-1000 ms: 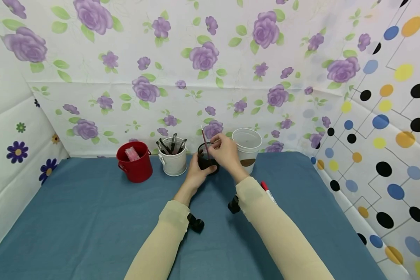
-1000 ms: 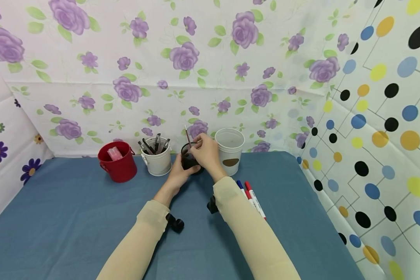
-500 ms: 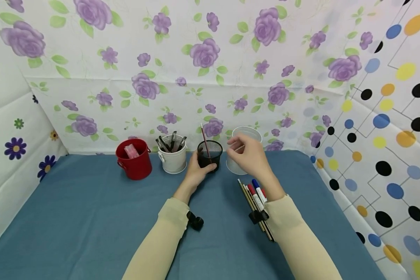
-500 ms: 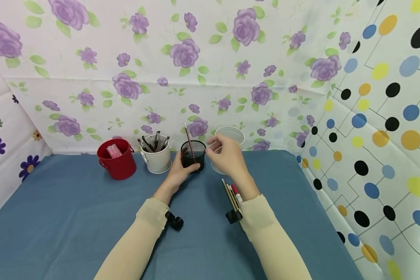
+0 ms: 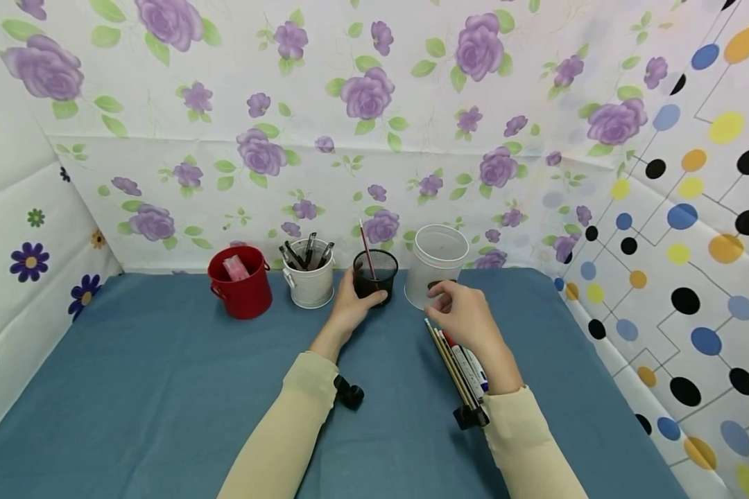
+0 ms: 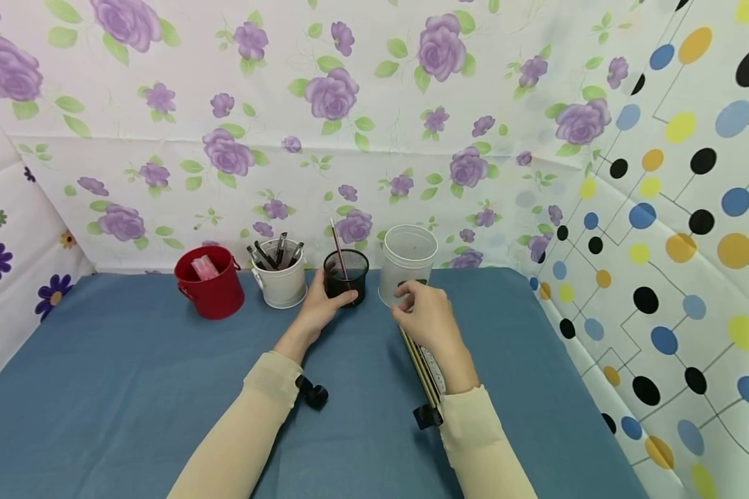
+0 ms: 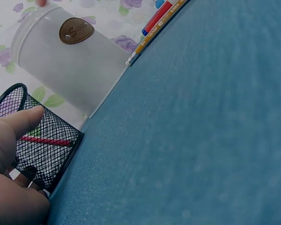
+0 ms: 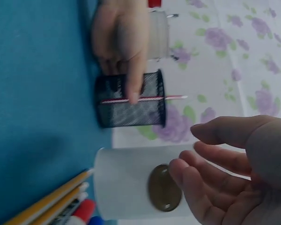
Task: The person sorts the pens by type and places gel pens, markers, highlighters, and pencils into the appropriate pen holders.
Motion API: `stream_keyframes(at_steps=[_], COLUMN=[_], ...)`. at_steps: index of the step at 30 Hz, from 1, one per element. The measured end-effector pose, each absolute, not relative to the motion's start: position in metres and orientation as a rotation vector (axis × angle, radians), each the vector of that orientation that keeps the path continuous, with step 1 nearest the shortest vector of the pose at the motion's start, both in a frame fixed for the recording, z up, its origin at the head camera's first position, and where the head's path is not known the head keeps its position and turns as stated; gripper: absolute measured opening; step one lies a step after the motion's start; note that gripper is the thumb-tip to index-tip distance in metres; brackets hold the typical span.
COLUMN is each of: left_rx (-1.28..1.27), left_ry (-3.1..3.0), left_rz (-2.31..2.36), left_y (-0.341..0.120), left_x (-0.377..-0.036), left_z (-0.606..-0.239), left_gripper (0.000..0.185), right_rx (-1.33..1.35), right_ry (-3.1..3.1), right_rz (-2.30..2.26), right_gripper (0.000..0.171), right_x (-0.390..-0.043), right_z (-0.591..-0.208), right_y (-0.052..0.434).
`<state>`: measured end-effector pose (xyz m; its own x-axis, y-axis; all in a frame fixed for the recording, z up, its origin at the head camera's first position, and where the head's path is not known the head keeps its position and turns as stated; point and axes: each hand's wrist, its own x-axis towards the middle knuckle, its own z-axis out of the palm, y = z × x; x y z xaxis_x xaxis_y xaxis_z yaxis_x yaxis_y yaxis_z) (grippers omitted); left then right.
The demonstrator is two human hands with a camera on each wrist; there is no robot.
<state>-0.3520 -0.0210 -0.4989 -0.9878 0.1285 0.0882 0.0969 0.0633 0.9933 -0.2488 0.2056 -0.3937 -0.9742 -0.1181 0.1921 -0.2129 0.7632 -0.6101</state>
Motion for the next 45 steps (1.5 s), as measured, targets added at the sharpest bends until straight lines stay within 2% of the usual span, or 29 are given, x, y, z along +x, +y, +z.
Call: stream_keyframes(at_steps=[12,31,45], left_rx=[0.253,0.238,0.220], left_ry=[2.260,2.270,2.288], left_rz=[2.129,2.107,2.101], left_y=[-0.014,-0.017,-0.022], left_x=[-0.352,-0.351,-0.354], left_z=[-0.496,-0.498,-0.501], left_gripper=[0.088,0.090,0.089], right_rx=[0.152,0.143,0.096], right_ry=[-2.921,-3.042,-3.077], right_rz=[0.913,0.705,0.611], right_gripper=[0.025,0.015,0.014], right_x=[-0.245,-0.242,-0.244], right_z=[-0.423,-0.440,-0.448], right_y=[0.215,0.214,0.200])
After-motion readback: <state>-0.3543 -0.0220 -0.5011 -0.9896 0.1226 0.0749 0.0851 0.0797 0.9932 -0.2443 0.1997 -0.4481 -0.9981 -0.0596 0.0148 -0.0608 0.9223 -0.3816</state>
